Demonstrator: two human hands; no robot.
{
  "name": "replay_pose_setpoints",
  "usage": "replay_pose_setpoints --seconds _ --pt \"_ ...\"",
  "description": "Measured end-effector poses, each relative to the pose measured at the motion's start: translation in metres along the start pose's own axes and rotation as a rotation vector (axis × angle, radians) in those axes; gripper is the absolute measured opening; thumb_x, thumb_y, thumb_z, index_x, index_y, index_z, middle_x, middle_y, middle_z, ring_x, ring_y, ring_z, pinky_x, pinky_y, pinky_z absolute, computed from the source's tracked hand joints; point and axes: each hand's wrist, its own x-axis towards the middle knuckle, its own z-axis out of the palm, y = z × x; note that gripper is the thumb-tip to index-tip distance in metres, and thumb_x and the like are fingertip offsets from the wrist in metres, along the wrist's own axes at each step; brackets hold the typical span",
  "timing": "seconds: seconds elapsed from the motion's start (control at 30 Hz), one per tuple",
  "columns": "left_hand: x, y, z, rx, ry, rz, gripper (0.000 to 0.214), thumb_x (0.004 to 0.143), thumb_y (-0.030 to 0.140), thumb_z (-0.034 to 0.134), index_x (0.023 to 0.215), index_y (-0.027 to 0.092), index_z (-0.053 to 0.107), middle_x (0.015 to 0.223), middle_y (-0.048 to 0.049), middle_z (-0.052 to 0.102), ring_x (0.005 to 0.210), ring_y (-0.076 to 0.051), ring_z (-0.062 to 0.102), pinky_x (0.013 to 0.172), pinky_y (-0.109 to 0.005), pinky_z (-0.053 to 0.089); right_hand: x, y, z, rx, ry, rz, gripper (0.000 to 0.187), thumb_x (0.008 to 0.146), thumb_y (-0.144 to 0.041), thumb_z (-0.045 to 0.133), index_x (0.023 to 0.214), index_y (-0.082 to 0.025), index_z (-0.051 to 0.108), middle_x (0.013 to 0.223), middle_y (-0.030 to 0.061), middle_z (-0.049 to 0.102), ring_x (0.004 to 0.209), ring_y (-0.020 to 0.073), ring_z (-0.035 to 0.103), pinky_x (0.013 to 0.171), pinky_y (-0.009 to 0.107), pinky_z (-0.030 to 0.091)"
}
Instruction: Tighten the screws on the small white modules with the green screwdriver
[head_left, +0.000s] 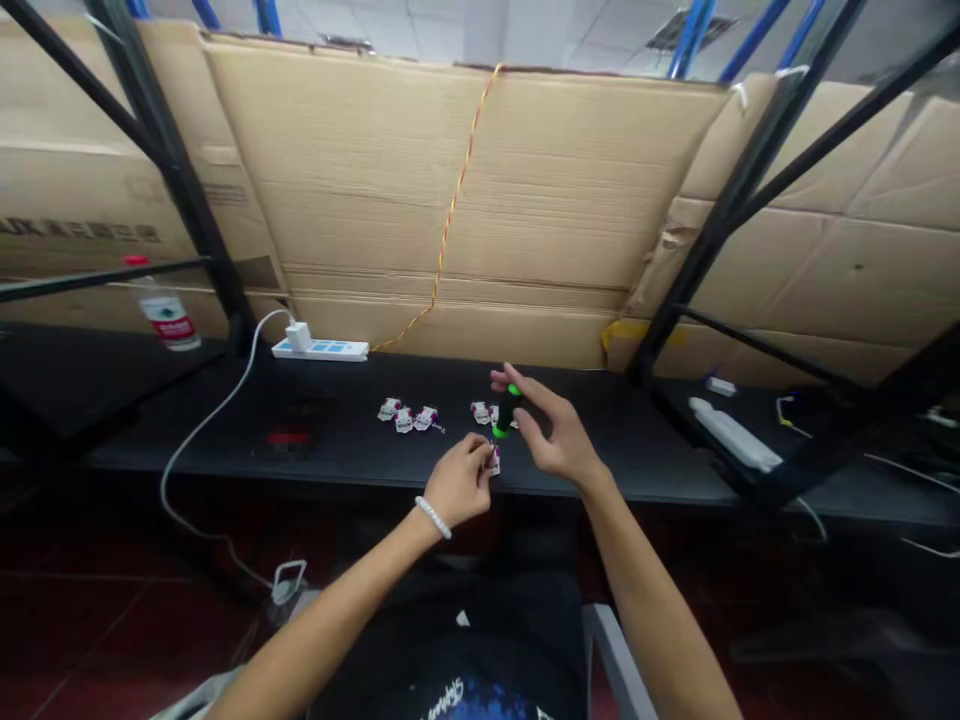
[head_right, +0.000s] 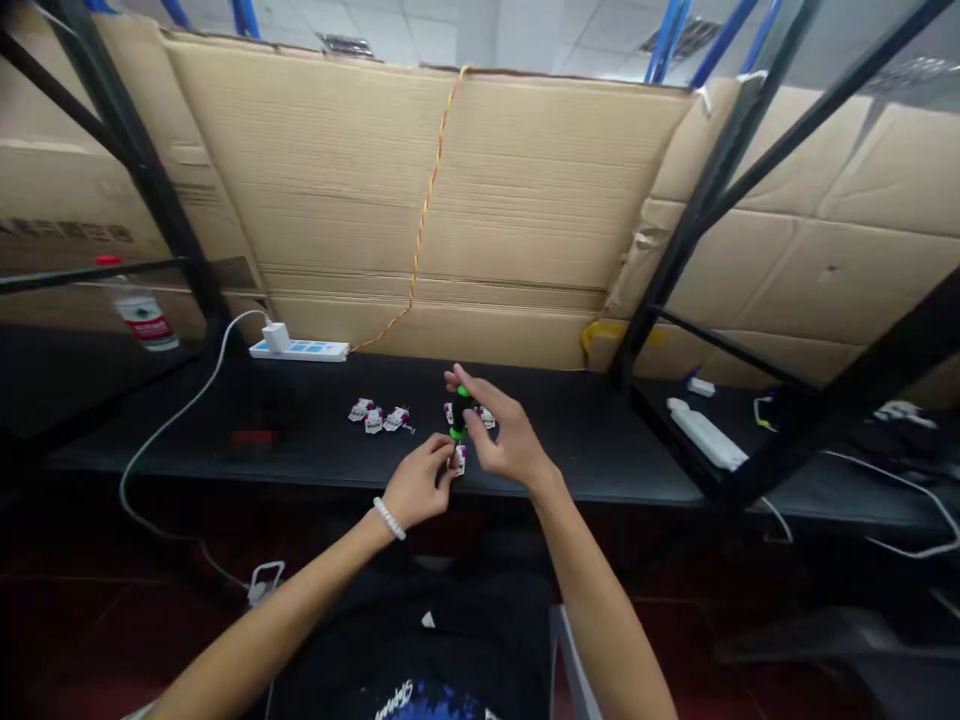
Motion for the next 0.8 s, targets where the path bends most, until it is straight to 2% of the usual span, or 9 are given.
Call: replay_pose_setpoints --seconds 0.13,0.2,0.27,0.33,0.47,0.53,0.6,0.67,0.8 --pt "0.0 -0.0014 0.0009 0.013 -0.003 0.002 0.018 0.084 0.005 0.057 0.092 0.021 0.06 0.111 -0.0077 0.063 0.1 -0.024 0.065 0.093 -0.038 0.057 0.0004 0.0006 0.0022 -0.103 0.095 0.009 0.044 0.096 -0.03 0.07 0.139 -0.03 0.066 0.111 0.0079 0.072 0.094 0.0215 0.07 0.087 0.039 0.063" --pt "0.0 -0.0018 0.0014 0.013 -0.007 0.004 0.018 0.084 0.005 0.058 0.092 0.021 0.059 0.11 -0.0073 0.063 0.1 -0.023 0.065 0.092 -0.037 0.057 0.0004 0.001 0.0038 -0.118 0.091 0.009 0.048 0.096 -0.03 0.07 0.143 -0.028 0.063 0.118 0.0102 0.07 0.101 0.0235 0.07 0.092 0.042 0.062" --pt "0.0 -0.0017 0.0015 0.009 -0.007 0.002 0.017 0.084 0.005 0.058 0.091 0.021 0.059 0.11 -0.007 0.063 0.1 -0.023 0.065 0.092 -0.037 0.057 0.0002 0.001 0.0049 -0.05 0.045 0.022 0.055 0.1 -0.026 0.06 0.155 -0.029 0.051 0.135 0.0126 0.066 0.113 0.0248 0.07 0.102 0.045 0.059" --pt "0.0 -0.0014 0.0012 0.005 -0.01 -0.002 0.017 0.084 0.005 0.058 0.091 0.021 0.059 0.111 -0.007 0.063 0.099 -0.023 0.065 0.091 -0.037 0.057 0.0005 0.0007 0.0056 -0.001 0.027 0.033 0.055 0.103 -0.023 0.055 0.157 -0.031 0.048 0.137 0.0111 0.068 0.114 0.0236 0.071 0.103 0.045 0.059" --pt "0.0003 -0.0014 0.0005 0.004 -0.004 -0.001 0.018 0.083 0.004 0.058 0.089 0.021 0.058 0.109 -0.0069 0.064 0.098 -0.023 0.065 0.091 -0.037 0.057 0.0016 -0.0009 0.0049 -0.123 0.116 0.028 0.045 0.093 -0.032 0.075 0.137 -0.029 0.068 0.109 0.0077 0.072 0.092 0.0218 0.07 0.086 0.04 0.063" --pt "0.0005 -0.0018 0.0003 0.0 -0.001 -0.001 0.018 0.082 0.004 0.058 0.088 0.021 0.058 0.109 -0.0071 0.063 0.097 -0.023 0.065 0.09 -0.037 0.057 0.0013 -0.002 0.0035 -0.127 0.098 0.034 0.05 0.093 -0.032 0.075 0.142 -0.028 0.064 0.116 0.0098 0.07 0.099 0.0236 0.07 0.09 0.042 0.063" --pt "0.0006 -0.0022 0.0002 -0.009 -0.004 0.001 0.017 0.082 0.004 0.058 0.088 0.02 0.058 0.108 -0.0073 0.063 0.096 -0.023 0.065 0.09 -0.037 0.057 0.0004 -0.0023 0.0018 -0.056 0.039 0.047 0.056 0.099 -0.027 0.064 0.154 -0.028 0.052 0.134 0.0126 0.067 0.115 0.0257 0.069 0.103 0.046 0.059" --pt "0.0007 -0.0024 0.0001 -0.012 -0.008 0.001 0.018 0.083 0.004 0.058 0.089 0.02 0.059 0.109 -0.0074 0.063 0.098 -0.023 0.065 0.091 -0.037 0.057 -0.0004 -0.0013 0.0007 0.001 0.008 0.057 0.057 0.102 -0.022 0.056 0.158 -0.029 0.046 0.14 0.0126 0.066 0.119 0.025 0.07 0.107 0.046 0.057" --pt "0.0006 -0.002 0.0001 -0.001 -0.009 -0.002 0.018 0.082 0.004 0.058 0.089 0.021 0.058 0.109 -0.007 0.063 0.099 -0.023 0.065 0.092 -0.037 0.056 -0.0009 0.0019 0.0004 -0.122 0.094 0.054 0.048 0.094 -0.03 0.073 0.141 -0.029 0.065 0.11 0.0076 0.073 0.091 0.021 0.071 0.088 0.039 0.062"
